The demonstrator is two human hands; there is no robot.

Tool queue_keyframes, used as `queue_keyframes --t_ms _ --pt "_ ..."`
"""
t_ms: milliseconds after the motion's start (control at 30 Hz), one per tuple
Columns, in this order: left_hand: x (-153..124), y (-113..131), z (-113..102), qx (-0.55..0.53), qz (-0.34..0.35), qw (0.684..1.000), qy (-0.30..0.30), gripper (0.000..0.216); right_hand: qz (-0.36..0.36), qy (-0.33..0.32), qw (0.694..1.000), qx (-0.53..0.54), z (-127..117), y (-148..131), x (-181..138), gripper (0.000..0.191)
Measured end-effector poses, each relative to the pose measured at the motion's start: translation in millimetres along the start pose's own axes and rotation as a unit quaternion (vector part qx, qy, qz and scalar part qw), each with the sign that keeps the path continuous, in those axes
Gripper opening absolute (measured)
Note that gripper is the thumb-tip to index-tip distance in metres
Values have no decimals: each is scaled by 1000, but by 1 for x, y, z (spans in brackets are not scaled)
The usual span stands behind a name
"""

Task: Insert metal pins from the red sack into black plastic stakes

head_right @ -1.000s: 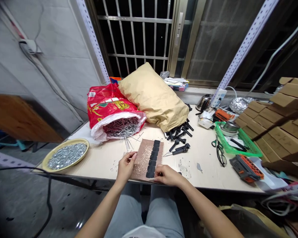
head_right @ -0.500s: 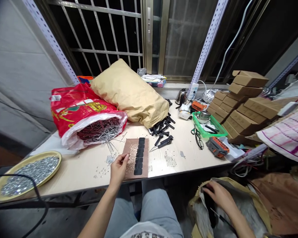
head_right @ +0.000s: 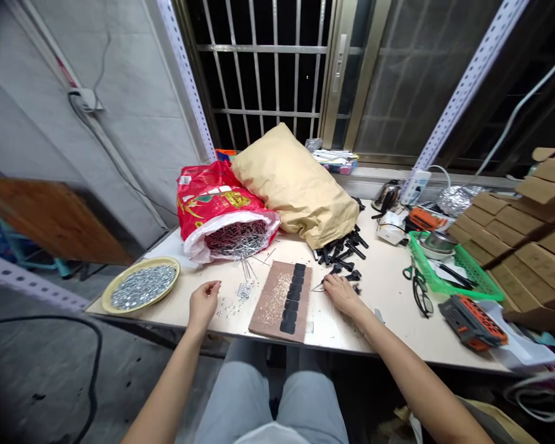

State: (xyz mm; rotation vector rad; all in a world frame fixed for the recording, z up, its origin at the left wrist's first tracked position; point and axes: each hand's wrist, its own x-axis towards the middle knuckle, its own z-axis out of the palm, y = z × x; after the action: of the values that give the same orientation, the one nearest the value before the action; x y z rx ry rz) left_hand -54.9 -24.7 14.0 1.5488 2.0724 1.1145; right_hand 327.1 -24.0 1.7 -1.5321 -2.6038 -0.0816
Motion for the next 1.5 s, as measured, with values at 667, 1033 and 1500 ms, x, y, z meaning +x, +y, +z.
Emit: queue_keyframes --t_ms 667,1033,1500 --pt "9 33 70 147 98 979 -101 19 78 101 978 168 -37 -60 -2 22" --pt "-18 29 44 92 167 957 -217 9 47 96 956 274 -32 -95 15 16" --pt "-44 49 53 -389 -35 910 -138 19 24 95 960 264 -40 -136 35 13"
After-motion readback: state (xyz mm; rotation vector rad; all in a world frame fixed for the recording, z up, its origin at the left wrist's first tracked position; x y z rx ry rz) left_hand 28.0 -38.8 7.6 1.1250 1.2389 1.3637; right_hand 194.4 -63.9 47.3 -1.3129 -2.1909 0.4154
